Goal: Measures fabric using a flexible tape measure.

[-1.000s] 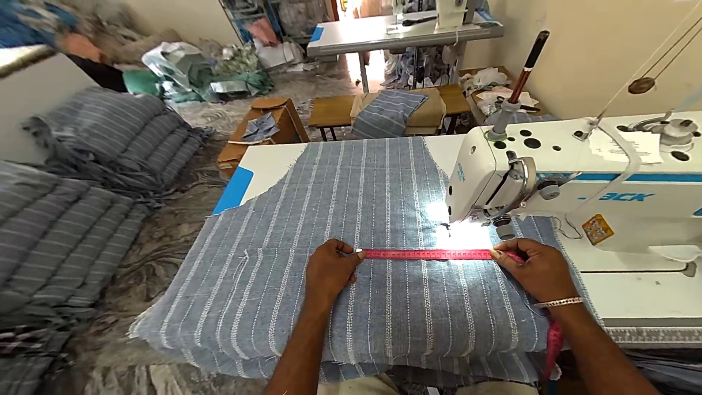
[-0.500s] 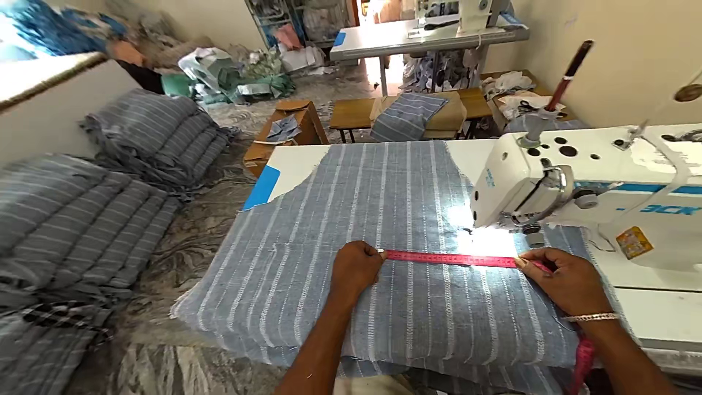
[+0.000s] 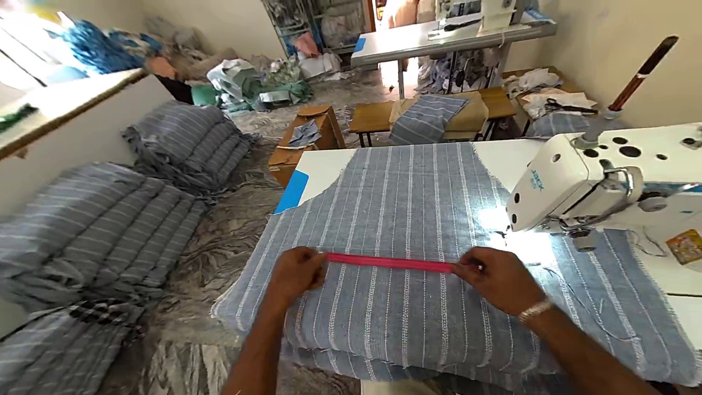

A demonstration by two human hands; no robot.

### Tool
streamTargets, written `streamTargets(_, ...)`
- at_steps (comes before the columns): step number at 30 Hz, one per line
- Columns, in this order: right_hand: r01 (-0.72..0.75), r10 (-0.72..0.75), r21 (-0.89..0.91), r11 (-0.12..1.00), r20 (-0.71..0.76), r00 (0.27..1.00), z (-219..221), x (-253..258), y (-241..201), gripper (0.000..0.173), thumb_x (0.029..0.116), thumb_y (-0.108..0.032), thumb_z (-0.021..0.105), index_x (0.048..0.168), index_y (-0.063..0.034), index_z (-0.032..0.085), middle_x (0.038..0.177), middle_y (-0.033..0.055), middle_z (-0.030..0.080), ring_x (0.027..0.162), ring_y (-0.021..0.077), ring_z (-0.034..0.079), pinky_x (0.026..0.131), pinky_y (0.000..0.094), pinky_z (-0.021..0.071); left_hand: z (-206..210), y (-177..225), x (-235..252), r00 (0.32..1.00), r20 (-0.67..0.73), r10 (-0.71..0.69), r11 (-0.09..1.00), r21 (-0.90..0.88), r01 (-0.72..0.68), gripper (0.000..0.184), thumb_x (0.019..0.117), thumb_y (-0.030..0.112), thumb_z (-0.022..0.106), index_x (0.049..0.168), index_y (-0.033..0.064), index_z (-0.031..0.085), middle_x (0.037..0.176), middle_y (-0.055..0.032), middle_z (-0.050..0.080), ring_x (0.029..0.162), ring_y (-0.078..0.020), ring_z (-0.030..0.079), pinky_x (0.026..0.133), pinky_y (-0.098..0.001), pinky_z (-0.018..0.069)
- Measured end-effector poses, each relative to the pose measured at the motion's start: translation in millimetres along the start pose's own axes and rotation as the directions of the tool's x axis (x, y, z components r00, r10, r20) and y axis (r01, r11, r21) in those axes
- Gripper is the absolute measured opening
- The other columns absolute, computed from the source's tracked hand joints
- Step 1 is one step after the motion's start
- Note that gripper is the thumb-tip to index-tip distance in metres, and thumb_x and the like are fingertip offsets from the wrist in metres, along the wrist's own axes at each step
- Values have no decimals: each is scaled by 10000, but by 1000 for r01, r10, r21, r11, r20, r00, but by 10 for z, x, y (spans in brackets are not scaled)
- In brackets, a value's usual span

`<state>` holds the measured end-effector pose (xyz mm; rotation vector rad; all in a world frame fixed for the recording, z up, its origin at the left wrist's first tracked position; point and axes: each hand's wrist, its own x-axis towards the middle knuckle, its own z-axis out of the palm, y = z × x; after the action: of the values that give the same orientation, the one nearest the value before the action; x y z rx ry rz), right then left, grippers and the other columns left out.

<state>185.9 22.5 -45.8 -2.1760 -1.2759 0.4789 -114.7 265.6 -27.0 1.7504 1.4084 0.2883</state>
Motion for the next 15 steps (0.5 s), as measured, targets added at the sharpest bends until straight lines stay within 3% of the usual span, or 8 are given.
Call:
streamTargets(6,-131,145,-153,980,83,986,245,468,-199,286,974,-438,686,988,-156,734,839,55,699,808,249,682,722,527,551,-70,-195,260,995,-63,-71,997,19,72,310,1042,314,628,1015,7,663,743,-95,692,576,-190,669,567,-357,595)
streamTargets(11,-103,103,-111,989,-1,995,295,347,-69,217,942,-403,739,924,-187,733,755,-11,659,690,173,631,639,460,527,-17,-275,230,989,-144,-39,999,-8,38,275,1011,314,674,983,41,689,688,-68,677,520,-165,637,509,-339,569)
streamTargets(15,5,-23,-133,991,-134,991,404,283,3,209,926,-395,744,892,-192,711,741,-37,626,653,144,602,583,412,509,-9,-269,239,983,-179,-44,999,-24,40,242,991,293,707,966,52,700,663,-67,674,497,-163,633,479,-332,563)
